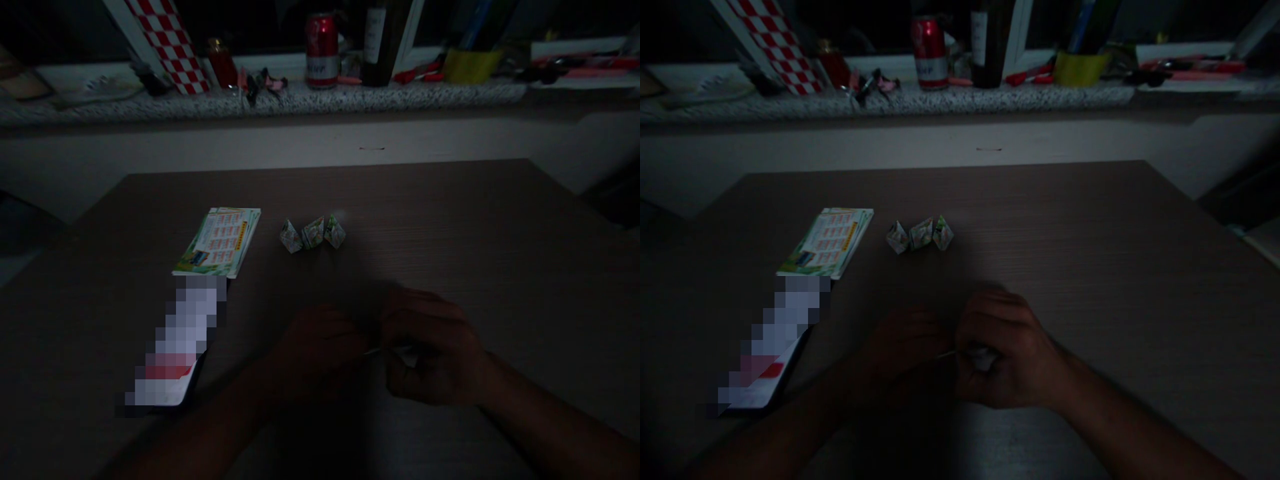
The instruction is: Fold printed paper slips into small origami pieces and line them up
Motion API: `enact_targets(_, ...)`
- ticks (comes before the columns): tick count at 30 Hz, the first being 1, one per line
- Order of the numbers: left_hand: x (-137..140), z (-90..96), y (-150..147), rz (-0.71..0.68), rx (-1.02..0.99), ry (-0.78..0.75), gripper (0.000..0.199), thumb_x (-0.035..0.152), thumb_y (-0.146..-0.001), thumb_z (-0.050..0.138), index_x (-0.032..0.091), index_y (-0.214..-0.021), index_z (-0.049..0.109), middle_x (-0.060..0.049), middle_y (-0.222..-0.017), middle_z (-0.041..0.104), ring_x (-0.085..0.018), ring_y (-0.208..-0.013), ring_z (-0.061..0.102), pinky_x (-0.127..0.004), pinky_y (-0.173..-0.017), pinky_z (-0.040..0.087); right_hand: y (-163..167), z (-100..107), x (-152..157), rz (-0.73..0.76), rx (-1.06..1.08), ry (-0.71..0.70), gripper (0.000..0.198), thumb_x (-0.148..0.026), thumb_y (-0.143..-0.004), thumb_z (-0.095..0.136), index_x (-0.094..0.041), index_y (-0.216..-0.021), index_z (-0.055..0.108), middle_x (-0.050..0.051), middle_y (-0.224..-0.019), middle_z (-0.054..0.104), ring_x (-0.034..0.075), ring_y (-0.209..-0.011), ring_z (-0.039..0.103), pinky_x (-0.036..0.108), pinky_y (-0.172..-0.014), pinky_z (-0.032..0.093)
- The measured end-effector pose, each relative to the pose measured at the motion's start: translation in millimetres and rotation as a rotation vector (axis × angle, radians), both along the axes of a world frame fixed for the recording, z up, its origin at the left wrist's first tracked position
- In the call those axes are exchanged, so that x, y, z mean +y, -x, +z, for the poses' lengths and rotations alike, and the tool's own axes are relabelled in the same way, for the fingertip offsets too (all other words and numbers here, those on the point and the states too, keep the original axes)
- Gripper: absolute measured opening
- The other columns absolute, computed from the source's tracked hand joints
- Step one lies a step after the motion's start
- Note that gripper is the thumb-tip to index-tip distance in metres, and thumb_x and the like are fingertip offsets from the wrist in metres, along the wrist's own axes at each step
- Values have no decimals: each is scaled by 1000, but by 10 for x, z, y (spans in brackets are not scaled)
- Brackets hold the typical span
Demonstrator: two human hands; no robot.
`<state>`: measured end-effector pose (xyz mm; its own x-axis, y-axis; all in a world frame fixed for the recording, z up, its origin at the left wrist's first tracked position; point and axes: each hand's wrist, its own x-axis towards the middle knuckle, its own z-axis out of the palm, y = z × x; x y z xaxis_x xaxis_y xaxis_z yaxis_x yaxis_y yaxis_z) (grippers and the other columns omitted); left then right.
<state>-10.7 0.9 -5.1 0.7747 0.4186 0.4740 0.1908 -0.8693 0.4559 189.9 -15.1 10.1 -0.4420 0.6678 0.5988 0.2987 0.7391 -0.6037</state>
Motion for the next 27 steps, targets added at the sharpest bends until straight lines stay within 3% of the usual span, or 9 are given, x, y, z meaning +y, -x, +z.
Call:
enact_targets(8, 16, 34, 50, 38, 0, 23, 18, 19, -94, 44, 16, -80, 55, -1, -64, 58, -14, -61, 51, -28, -59, 35, -91, 15, 10, -50, 7, 15, 16, -5, -64, 57, -21, -70, 56, 0, -62, 57, 15, -54, 55, 27, -50, 45)
enact_targets(14, 23, 50, 62, 66, -55, 94, 24, 23, -95, 46, 15, -76, 58, 0, -61, 57, -12, -57, 51, -26, -56, 35, -123, -3, 13, -85, 34, 104, 20, -3, -65, 56, -21, -74, 56, 0, -65, 60, 14, -56, 58, 25, -49, 45)
enact_targets(21, -10, 57, 74, 289, -113, 364, 28, 27, -92, 52, 15, -68, 59, 3, -55, 52, -8, -49, 46, -20, -49, 33, -121, -56, 32, -79, 58, 202, 9, -9, -79, 60, -18, -79, 62, 3, -69, 66, 14, -60, 61, 25, -54, 50)
enact_targets(27, -29, -2, 70, 345, -64, 545, 35, 33, -89, 53, 13, -61, 59, 3, -51, 48, -8, -46, 41, -20, -44, 28, -126, -122, 55, -155, 84, 402, 10, -16, -84, 61, -17, -74, 64, 0, -62, 65, 11, -53, 58, 19, -49, 47)
